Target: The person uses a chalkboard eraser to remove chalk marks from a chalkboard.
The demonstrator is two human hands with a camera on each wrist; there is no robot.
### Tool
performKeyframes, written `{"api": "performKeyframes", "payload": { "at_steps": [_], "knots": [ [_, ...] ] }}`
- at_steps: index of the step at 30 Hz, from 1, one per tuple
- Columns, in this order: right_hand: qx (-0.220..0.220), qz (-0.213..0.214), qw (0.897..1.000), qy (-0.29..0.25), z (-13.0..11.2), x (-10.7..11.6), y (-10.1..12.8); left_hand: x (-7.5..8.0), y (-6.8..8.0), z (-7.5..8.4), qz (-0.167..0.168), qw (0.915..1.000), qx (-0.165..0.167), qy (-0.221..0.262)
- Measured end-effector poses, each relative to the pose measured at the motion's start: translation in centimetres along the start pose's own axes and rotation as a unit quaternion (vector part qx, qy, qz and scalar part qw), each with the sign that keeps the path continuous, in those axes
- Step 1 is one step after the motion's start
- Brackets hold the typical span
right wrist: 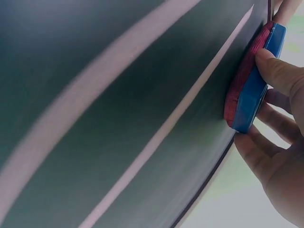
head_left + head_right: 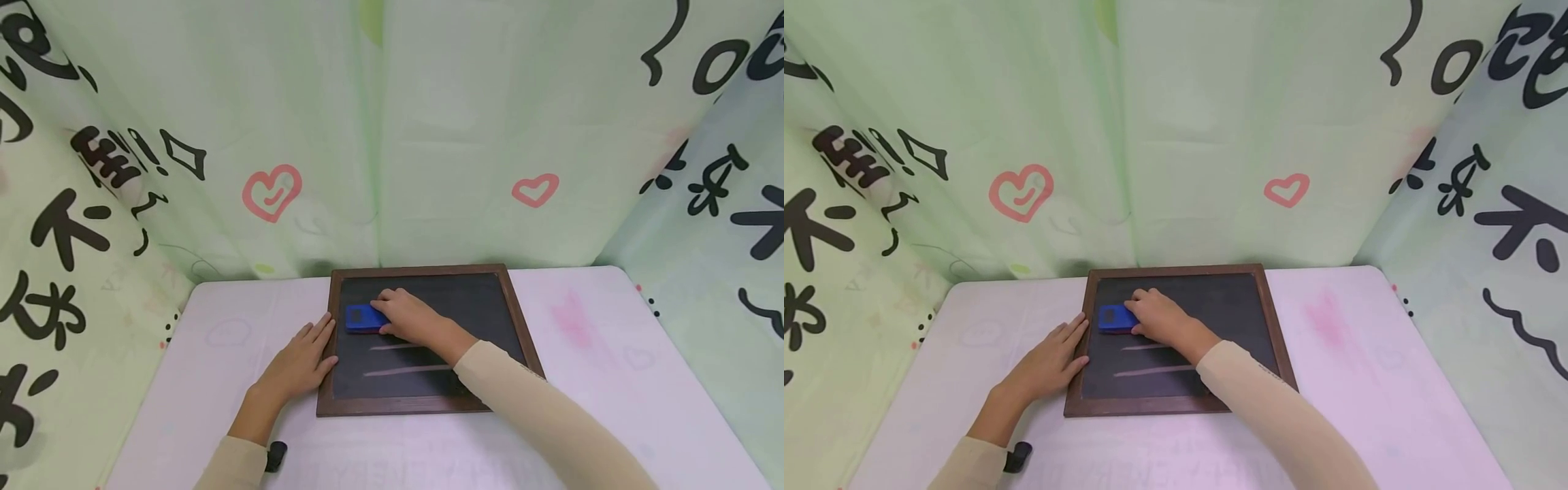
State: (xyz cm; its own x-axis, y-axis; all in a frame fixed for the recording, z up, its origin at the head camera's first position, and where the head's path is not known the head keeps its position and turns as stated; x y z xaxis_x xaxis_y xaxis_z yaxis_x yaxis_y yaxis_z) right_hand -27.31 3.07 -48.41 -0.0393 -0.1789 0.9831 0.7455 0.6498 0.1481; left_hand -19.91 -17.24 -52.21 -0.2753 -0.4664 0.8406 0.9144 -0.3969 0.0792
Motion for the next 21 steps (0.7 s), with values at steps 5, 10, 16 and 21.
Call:
{"api": "performKeyframes", "payload": {
  "at_steps": [5,10,16,21],
  "knots": [
    [0.004,0.006,1.000,0.008,-1.1,0.1,-0.9,-0.1,0.0,-0.2,-0.002,1.0000,0.002,-0.006],
    [0.001,0.008,1.000,0.019,-1.6,0.0,-1.2,0.0,-0.1,-0.2,0.002,0.9999,0.001,-0.010],
    [-0.001,0.008,1.000,0.009,-1.5,-0.1,-0.9,0.0,-0.1,-0.1,-0.002,1.0000,0.006,-0.004],
    [-0.001,0.007,1.000,0.005,-1.0,0.0,-0.4,0.1,0.0,0.0,0.002,1.0000,0.002,-0.007]
  ]
}}
Point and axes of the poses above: each hand's wrist, its own y-axis away from the middle knuckle, its own x-axis out of the back of the hand, z = x × y, the point moved 5 cm from there along -y, towards the middle knuckle, and after that the axes turned 15 degrees about y, right-handed, at the moved point
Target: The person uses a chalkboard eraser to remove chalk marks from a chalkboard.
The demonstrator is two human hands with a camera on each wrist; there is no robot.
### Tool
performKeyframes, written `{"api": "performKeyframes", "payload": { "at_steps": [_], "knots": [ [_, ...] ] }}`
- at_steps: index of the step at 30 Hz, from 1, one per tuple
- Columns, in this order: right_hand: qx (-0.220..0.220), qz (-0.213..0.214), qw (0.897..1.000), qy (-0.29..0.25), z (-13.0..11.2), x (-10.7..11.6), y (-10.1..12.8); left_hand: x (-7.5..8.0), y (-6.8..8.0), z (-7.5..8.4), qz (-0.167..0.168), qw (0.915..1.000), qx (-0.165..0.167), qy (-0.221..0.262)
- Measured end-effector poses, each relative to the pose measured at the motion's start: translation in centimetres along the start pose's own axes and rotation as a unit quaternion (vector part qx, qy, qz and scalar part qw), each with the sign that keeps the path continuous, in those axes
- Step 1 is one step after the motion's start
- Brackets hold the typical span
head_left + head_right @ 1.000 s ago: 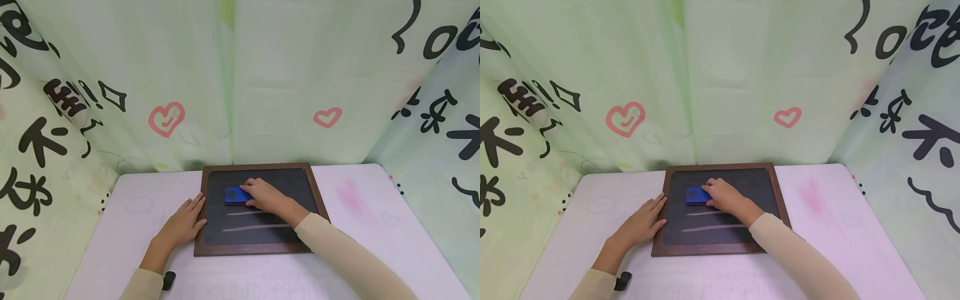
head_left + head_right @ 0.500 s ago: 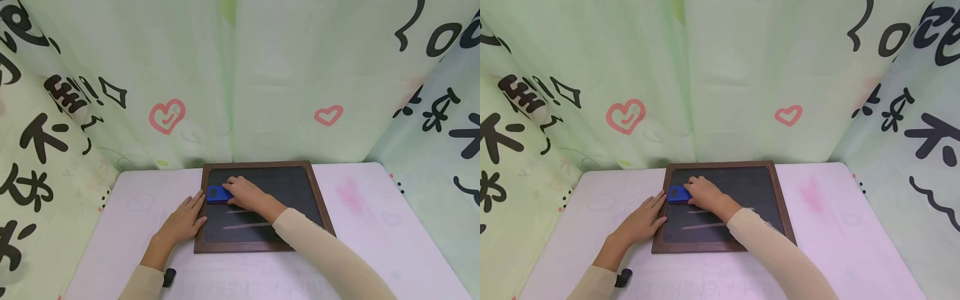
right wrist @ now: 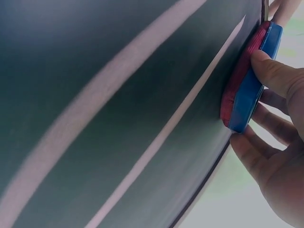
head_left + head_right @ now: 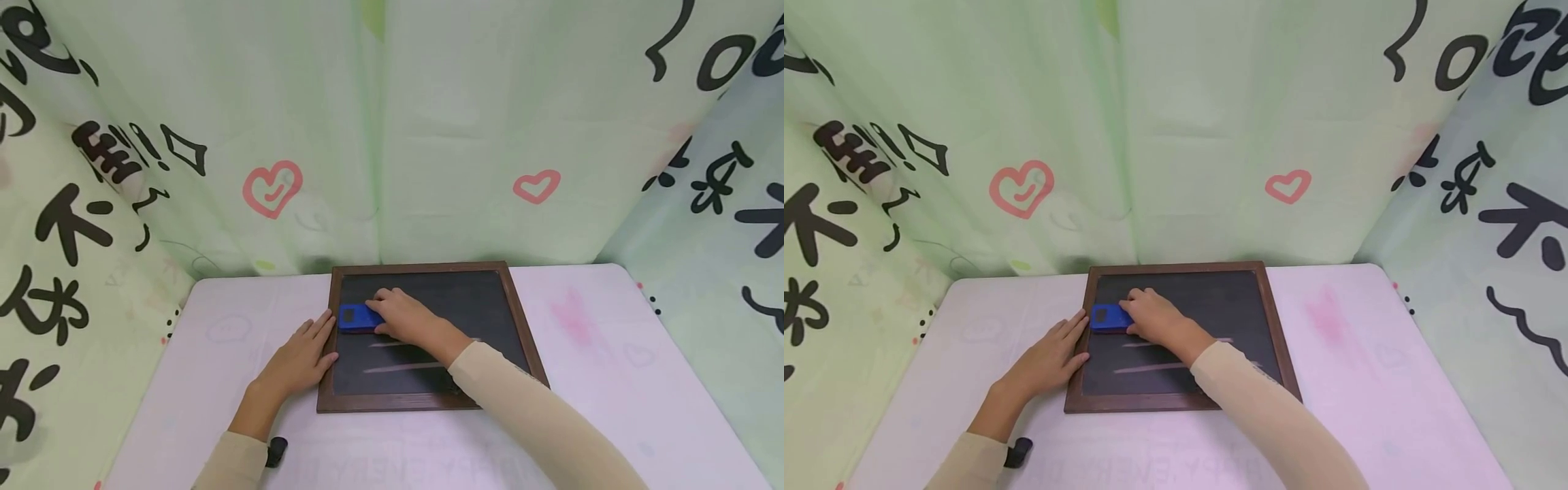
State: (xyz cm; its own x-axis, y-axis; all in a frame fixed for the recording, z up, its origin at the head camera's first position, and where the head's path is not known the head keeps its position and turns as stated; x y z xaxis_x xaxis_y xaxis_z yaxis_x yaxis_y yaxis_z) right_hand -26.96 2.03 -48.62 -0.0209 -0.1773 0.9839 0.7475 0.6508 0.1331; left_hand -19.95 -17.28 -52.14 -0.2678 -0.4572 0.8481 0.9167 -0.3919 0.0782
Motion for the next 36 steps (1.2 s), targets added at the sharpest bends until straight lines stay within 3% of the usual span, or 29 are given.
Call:
{"api": "performKeyframes", "payload": {
  "at_steps": [13,36],
  "knots": [
    [-0.032,-0.013,0.999,-0.042,4.0,-0.8,3.1,0.1,0.1,0.2,-0.001,0.9999,-0.010,0.007],
    [-0.115,0.052,0.989,-0.072,12.7,-3.1,12.6,-0.2,-0.2,-0.2,-0.008,0.9999,-0.003,0.006]
  ]
}}
Point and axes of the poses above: each hand's wrist, its own y-axis away from the middle knuckle, its own x-axis out of the back of the hand, z = x × y, the point moved 5 cm from there along -y, towards the middle knuckle, and after that the axes turned 15 degrees about y, right-handed, at the moved point
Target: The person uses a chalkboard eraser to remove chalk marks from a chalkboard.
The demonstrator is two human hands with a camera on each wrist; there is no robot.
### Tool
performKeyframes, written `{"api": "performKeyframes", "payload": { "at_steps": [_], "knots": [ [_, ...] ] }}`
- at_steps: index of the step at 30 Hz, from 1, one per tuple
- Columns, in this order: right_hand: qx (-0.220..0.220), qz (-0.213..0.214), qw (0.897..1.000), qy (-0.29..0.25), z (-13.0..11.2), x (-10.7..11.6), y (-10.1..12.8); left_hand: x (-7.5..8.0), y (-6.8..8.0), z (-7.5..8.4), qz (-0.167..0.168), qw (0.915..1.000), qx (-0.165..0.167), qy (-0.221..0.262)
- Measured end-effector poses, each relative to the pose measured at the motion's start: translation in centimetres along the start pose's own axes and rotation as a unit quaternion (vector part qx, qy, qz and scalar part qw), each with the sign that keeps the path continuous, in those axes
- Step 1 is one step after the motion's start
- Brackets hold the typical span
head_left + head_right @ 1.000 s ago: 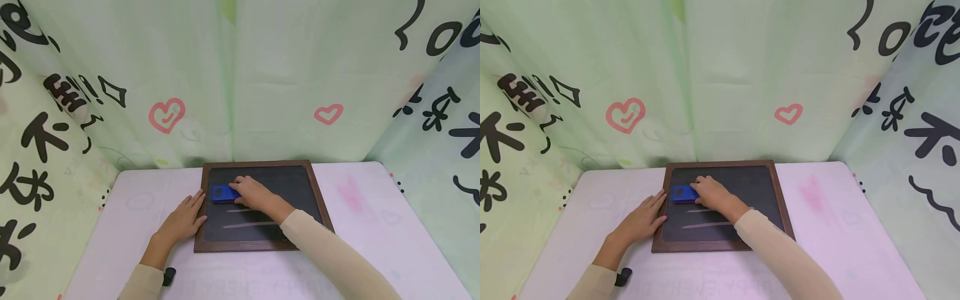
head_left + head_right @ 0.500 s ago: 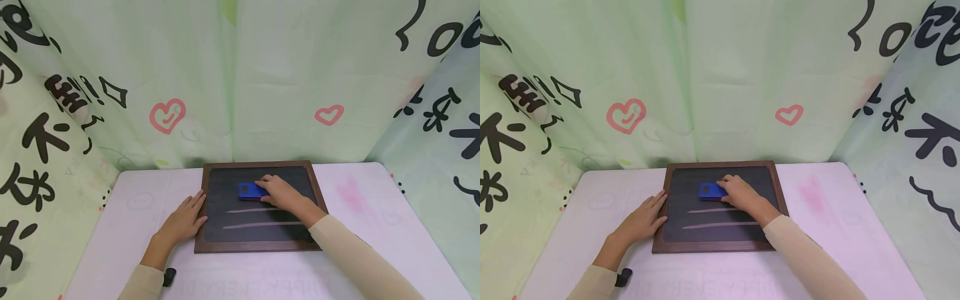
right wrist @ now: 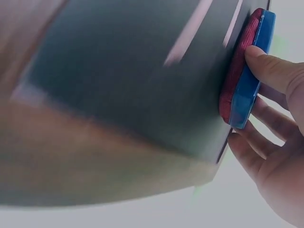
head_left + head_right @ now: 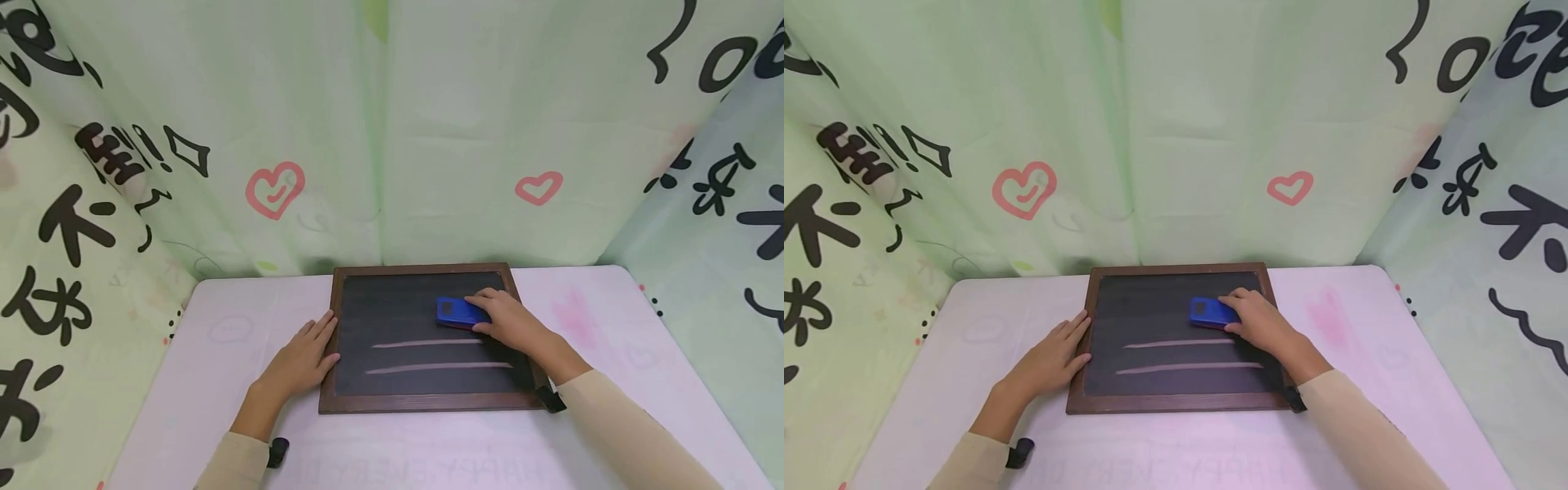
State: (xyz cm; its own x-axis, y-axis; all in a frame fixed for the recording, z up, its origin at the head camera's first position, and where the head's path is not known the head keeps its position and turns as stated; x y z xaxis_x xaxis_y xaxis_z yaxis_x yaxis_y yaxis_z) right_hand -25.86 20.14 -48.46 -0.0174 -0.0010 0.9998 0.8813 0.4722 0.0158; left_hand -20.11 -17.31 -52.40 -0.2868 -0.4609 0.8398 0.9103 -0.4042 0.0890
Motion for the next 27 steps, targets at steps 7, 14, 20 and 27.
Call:
{"api": "performKeyframes", "payload": {
  "at_steps": [7,14,20,27],
  "knots": [
    [-0.031,-0.005,0.998,-0.052,2.6,-0.2,1.4,0.2,0.1,0.1,0.001,1.0000,0.004,0.000],
    [-0.050,-0.017,0.997,-0.064,3.8,-0.1,2.3,0.2,0.0,0.2,-0.002,1.0000,0.003,-0.001],
    [-0.049,-0.019,0.997,-0.056,3.8,0.1,2.3,0.2,0.0,0.2,-0.003,1.0000,-0.001,-0.001],
    [-0.037,-0.013,0.998,-0.047,2.7,-0.1,1.1,0.4,0.0,0.4,0.003,1.0000,-0.003,0.005]
  ]
}}
Point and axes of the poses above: each hand's wrist, its own y-axis away from the middle knuckle, its own x-axis out of the back of the hand, z = x × y, the point moved 5 cm from there along -y, towards the middle knuckle, and after that the axes turned 15 degrees about y, right-handed, at the moved point
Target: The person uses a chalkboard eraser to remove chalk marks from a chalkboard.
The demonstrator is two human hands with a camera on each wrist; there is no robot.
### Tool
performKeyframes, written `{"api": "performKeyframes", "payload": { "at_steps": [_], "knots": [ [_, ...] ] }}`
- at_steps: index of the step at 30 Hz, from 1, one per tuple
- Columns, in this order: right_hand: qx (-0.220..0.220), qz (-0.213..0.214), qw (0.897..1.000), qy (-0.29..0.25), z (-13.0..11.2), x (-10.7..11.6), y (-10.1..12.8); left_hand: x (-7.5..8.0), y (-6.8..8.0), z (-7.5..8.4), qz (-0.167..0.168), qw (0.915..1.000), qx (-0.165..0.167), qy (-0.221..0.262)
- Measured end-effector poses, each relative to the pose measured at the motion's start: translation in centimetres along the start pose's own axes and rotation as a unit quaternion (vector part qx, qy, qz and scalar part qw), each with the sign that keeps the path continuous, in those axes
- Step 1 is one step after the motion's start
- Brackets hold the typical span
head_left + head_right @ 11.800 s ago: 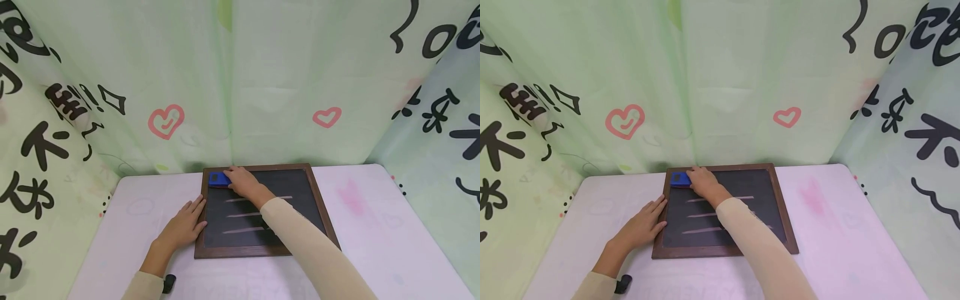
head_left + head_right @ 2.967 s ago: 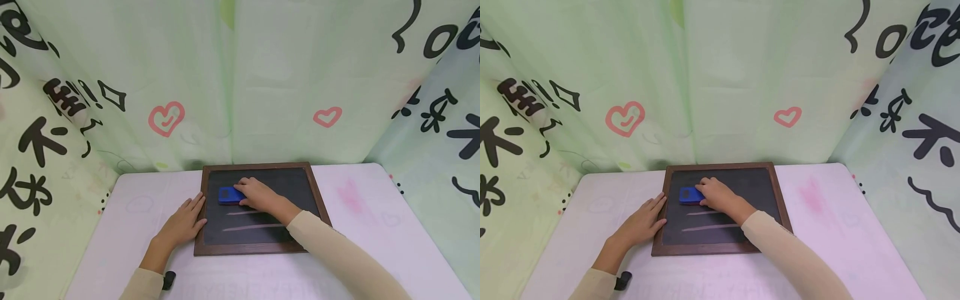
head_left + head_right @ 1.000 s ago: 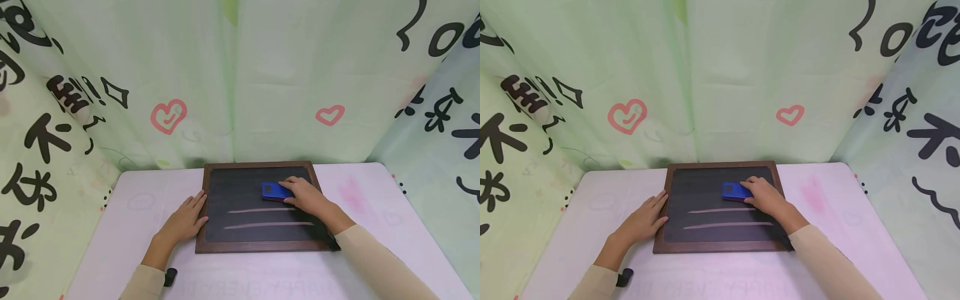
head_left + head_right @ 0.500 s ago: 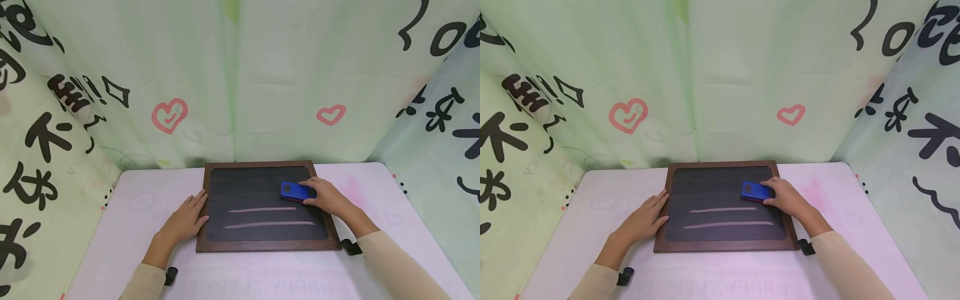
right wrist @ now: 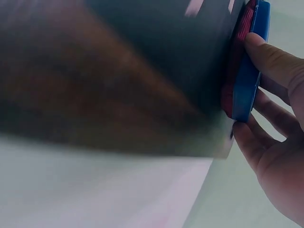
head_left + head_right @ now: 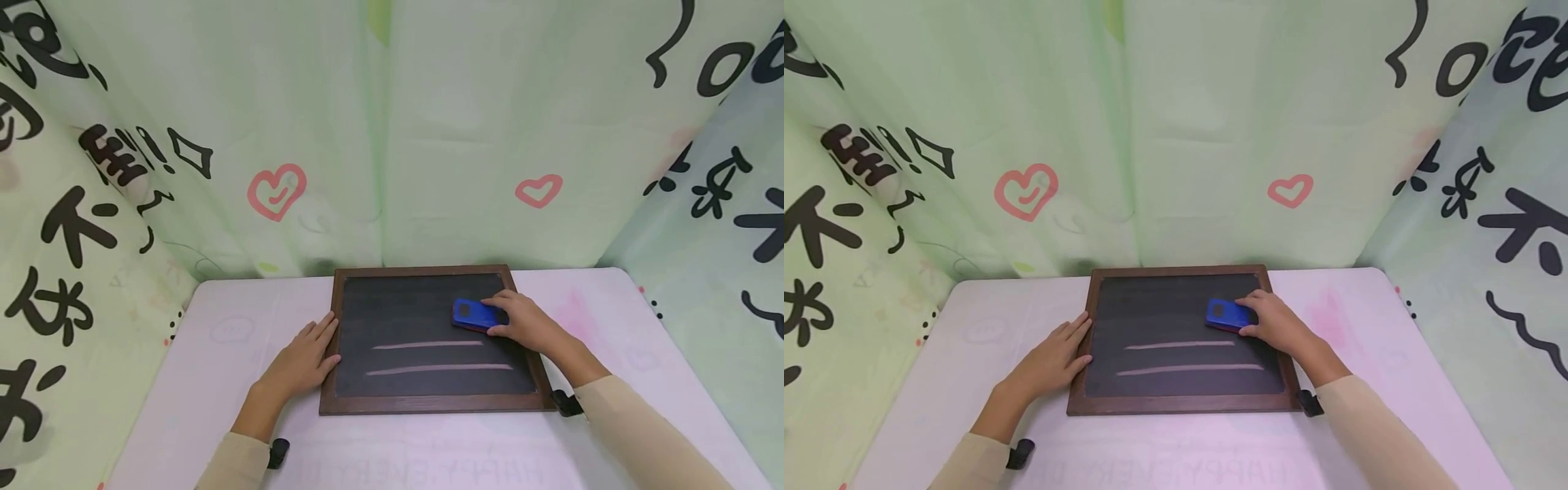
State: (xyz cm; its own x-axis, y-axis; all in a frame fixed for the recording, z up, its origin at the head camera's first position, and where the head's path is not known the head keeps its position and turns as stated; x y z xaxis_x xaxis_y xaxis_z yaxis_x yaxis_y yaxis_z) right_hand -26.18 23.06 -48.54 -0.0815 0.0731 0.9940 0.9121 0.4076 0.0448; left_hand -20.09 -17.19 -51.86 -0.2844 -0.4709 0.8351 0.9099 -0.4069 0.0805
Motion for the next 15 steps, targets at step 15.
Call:
{"api": "performKeyframes", "payload": {
  "at_steps": [15],
  "knots": [
    [0.048,-0.021,0.999,0.009,-6.3,-0.6,-4.0,-0.2,0.1,-0.1,0.005,1.0000,-0.003,0.000]
  ]
}}
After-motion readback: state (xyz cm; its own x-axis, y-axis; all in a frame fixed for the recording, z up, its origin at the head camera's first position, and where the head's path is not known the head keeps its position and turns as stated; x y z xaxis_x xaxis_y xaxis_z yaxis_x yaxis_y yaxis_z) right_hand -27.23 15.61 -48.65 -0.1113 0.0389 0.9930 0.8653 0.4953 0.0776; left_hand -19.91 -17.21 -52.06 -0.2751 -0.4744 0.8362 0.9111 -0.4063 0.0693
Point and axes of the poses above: each hand's wrist, its own y-axis away from the middle knuckle, its own x-axis out of the back of the hand, z = x × y, the point moved 5 cm from there along -y, towards the middle knuckle, and after that the axes turned 15 degrees about y, right-handed, at the moved point
